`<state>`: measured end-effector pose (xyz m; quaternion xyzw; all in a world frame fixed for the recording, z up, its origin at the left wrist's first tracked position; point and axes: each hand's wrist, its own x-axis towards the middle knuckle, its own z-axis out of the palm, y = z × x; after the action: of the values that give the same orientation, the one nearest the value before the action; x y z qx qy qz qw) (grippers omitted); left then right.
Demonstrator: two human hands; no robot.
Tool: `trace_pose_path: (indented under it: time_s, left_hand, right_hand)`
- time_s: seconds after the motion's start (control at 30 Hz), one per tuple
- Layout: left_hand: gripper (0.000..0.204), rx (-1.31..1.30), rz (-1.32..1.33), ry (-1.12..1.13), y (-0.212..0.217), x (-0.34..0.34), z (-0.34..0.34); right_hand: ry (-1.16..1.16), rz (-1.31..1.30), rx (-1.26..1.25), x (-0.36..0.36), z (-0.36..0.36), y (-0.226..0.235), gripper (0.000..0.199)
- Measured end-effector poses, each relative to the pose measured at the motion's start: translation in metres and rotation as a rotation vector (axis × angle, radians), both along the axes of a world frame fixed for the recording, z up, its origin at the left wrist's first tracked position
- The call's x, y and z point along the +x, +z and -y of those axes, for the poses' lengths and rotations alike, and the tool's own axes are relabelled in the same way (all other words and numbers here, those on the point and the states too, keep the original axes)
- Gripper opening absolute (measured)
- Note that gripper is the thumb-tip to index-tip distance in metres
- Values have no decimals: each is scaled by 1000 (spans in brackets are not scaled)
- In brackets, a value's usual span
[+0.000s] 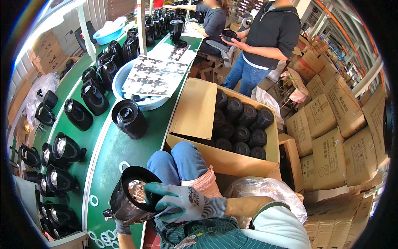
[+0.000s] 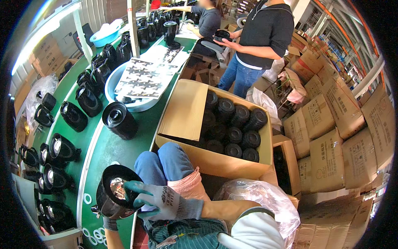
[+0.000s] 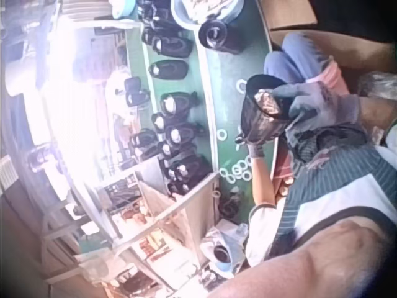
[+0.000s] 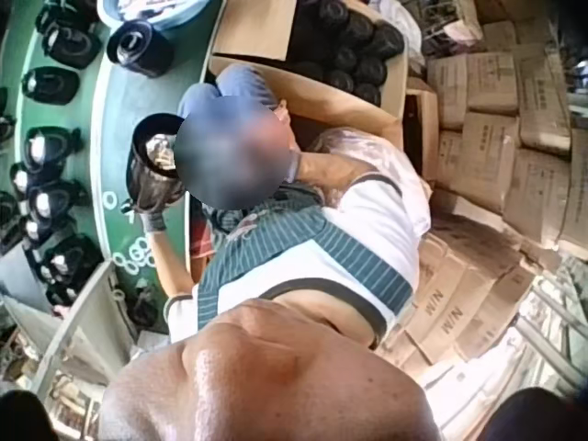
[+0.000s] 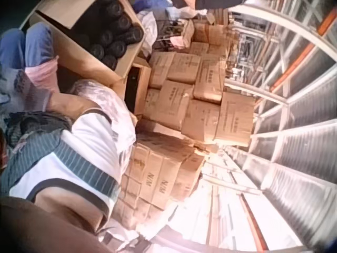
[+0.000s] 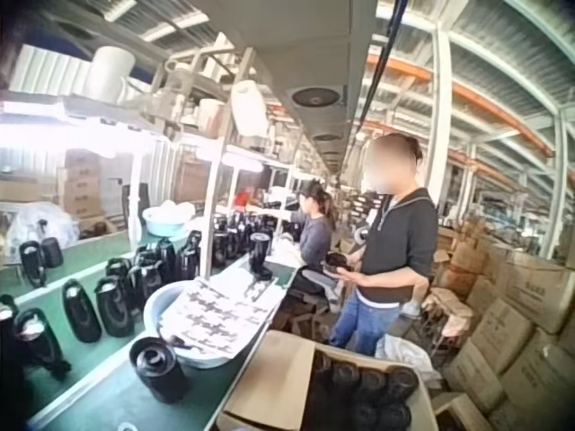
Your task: The person sits on the floor and assembles black kettles by inserting a metal rod into the base and attaching a black plastic lid. They handle the kettles one at a time, placing finished units on a green workbench.
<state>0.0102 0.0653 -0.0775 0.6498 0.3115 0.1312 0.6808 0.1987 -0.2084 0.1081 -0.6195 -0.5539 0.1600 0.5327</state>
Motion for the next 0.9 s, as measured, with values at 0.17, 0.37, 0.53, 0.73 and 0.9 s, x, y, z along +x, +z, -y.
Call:
trace_pose_path:
  time_s: [0.17,0.37,0.53,0.73,0.9]
  left_hand:
    - [61,-3,-27,-17,-4,0,-2]
    - [62,-13,-43,-16,1,-4,-3]
    - [63,-39,-33,-99,-3,18,-7]
    - [64,-67,-22,-151,-10,22,-3]
    - [65,-79,2,-236,-13,31,0]
  right_hand:
    - [217,-52,61,44,-21,18,61]
    - [-615,251,-67,194,-169,-35,38]
    - [-854,682,-744,257,-224,-71,40]
    - [-615,-282,1,185,-193,-4,27]
    - [-68,-263,223,85,-119,6,56]
